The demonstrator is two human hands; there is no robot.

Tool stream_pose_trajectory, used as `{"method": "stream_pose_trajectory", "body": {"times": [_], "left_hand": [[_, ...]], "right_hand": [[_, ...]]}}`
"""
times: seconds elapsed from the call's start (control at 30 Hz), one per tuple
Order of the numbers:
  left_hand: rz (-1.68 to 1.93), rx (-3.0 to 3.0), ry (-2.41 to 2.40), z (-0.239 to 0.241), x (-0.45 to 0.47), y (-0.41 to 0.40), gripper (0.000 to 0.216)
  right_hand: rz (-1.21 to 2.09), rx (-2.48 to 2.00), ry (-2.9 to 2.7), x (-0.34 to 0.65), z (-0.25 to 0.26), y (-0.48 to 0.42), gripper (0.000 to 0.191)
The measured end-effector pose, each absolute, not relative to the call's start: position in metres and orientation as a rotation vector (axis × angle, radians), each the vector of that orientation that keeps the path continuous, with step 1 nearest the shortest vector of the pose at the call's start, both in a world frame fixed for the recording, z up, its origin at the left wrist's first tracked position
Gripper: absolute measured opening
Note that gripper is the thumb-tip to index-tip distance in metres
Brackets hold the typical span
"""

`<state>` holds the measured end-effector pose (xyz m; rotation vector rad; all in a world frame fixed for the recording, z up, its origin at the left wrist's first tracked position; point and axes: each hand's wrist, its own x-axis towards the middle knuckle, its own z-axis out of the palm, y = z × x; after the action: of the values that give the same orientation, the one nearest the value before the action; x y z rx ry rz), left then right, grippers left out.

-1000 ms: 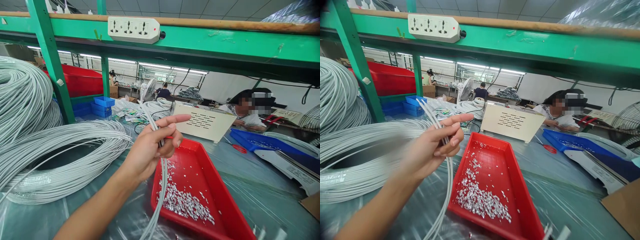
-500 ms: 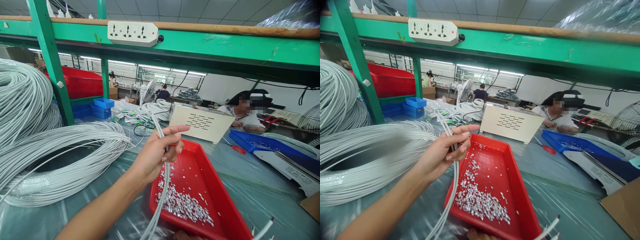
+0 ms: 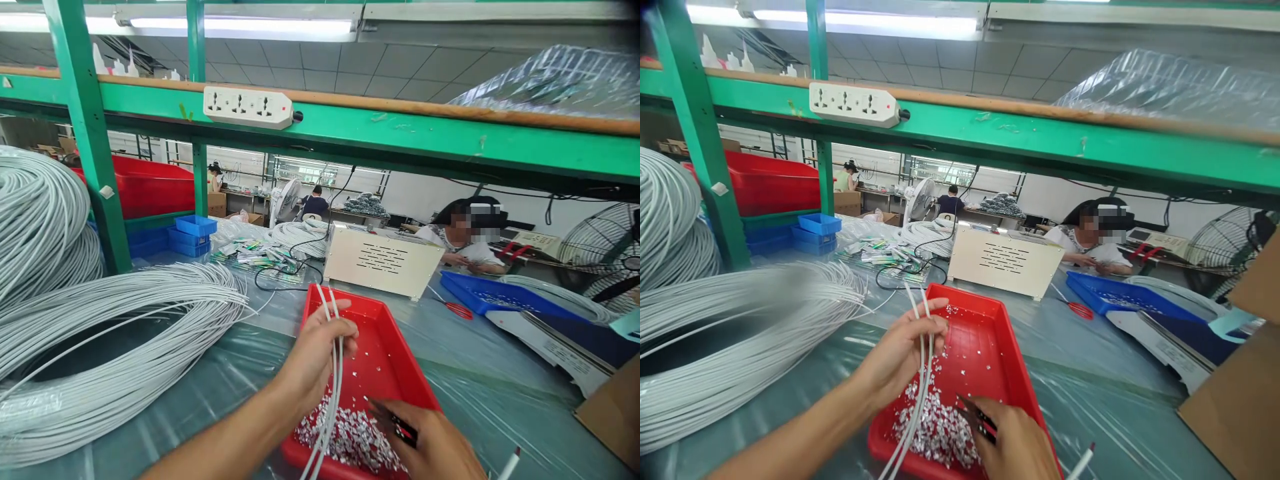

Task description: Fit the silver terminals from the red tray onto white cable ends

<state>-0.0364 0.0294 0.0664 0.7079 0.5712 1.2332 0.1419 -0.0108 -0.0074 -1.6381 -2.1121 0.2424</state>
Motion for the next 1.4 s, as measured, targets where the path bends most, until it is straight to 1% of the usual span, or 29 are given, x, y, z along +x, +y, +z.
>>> {"method": "stream_pose_trajectory", "body": {"times": [0.17, 0.27, 0.37, 0.53, 0.67, 0.8, 0.87, 1.07, 1.17, 1.3, 1.4], "left_hand": [[1.110, 0.754, 0.617, 0.054, -0.020, 0.021, 0.032], [1.080, 0.759, 0.613, 0.049, -0.011, 0.016, 0.025], [1.033, 0.767, 0.609, 0.044, -0.004, 0.013, 0.026], [1.004, 0.842, 0.551, 0.040, 0.001, 0.012, 0.028], [1.033, 0.966, 0.610, 0.040, 0.001, 0.014, 0.032], [1.160, 0.919, 0.593, 0.035, 0.000, 0.016, 0.025], [1.233, 0.895, 0.662, 0.030, 0.001, 0.017, 0.025], [1.185, 1.081, 0.677, 0.018, 0.007, 0.019, 0.031], [1.190, 1.130, 0.689, 0.023, 0.004, 0.018, 0.030], [1.180, 1.272, 0.765, 0.037, -0.007, 0.012, 0.027], [1.251, 1.243, 0.775, 0.042, -0.011, 0.008, 0.027]], "right_hand": [[0.228, -1.644, -1.940, 0.148, 0.012, 0.005, 0.023], [0.364, -1.491, -1.818, 0.152, 0.033, 0.006, 0.028], [0.541, -1.361, -1.715, 0.151, 0.047, 0.003, 0.034], [0.833, -1.249, -1.617, 0.144, 0.048, 0.001, 0.022], [0.907, -1.199, -1.579, 0.145, 0.049, -0.001, 0.010], [0.854, -1.205, -1.499, 0.149, 0.052, -0.001, 0.018], [0.840, -1.210, -1.469, 0.150, 0.053, 0.000, 0.021], [0.929, -1.194, -1.444, 0.147, 0.047, 0.001, 0.023], [0.953, -1.161, -1.421, 0.147, 0.048, 0.000, 0.021], [0.982, -1.119, -1.367, 0.148, 0.057, -0.008, 0.033], [0.989, -1.193, -1.330, 0.151, 0.063, -0.015, 0.034]]}}
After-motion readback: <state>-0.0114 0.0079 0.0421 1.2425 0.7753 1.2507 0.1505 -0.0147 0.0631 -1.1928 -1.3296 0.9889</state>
